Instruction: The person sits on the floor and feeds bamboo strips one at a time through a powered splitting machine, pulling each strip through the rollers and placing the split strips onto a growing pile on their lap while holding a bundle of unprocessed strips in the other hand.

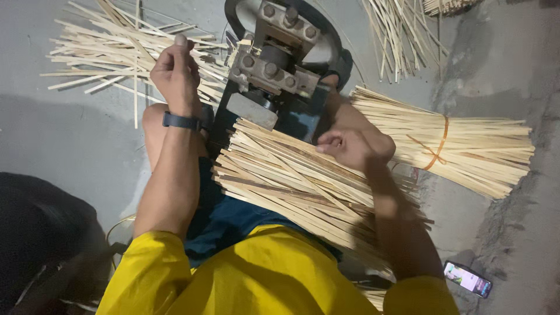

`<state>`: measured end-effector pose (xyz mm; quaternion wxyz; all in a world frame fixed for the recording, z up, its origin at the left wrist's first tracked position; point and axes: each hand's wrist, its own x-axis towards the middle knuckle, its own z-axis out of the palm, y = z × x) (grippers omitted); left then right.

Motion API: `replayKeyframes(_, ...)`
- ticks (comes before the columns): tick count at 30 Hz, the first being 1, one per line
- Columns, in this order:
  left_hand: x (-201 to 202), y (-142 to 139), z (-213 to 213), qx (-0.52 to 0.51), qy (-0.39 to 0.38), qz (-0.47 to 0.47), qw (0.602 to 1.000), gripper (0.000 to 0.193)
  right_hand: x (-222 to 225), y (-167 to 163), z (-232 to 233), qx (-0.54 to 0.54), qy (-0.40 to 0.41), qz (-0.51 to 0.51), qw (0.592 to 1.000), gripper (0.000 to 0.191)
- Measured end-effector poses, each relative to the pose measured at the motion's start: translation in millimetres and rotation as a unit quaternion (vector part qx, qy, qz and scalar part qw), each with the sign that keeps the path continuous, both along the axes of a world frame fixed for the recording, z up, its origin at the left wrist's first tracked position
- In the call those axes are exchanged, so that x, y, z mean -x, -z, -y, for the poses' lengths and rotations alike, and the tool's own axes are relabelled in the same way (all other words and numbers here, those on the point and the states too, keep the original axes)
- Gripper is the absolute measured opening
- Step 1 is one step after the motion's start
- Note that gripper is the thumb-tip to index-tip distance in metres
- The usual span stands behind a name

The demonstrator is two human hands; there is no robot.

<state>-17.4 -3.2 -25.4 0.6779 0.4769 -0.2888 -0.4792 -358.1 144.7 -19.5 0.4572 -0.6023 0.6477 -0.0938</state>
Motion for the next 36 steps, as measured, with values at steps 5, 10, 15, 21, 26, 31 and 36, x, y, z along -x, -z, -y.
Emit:
replayKeyframes(5, 1, 5, 1, 0.017, 0.009, 0.016, 1.000, 0.037, 1, 12, -26, 0.036, -0.011, -0.055, 0.998, 0.016)
replayKeyframes(10, 1, 8, -1, 0.014, 0.015, 0.002, 1.000, 0.036, 9, 14, -33, 0.143, -0.039, 0.037, 0.988, 0.014)
replayKeyframes(15, -6, 7, -3, 0.002, 0.018, -0.014, 1.000, 0.034, 55, -3, -35, 0.349, -0.143, -0.102, 0.920, 0.011)
replayKeyframes(21, -1, 4, -7, 0.020, 0.038, -0.016, 0.999, 0.031, 84, -21, -36, 0.271, 0.044, -0.015, 0.962, 0.015)
replayKeyframes(26, 5, 0, -10, 0.026, 0.074, -0.009, 0.997, 0.029, 42, -19, -12, 0.284, 0.067, 0.022, 0.956, 0.017)
replayKeyframes(31, 9, -16, -8, -0.026, 0.109, 0.047, 0.993, 0.032, 5, -32, 10, 0.262, 0.033, 0.002, 0.965, 0.024)
replayKeyframes(36, 7, -23, -2, -0.041, 0.125, 0.037, 0.991, 0.032, -2, -35, 21, 0.288, -0.008, -0.011, 0.957, 0.024)
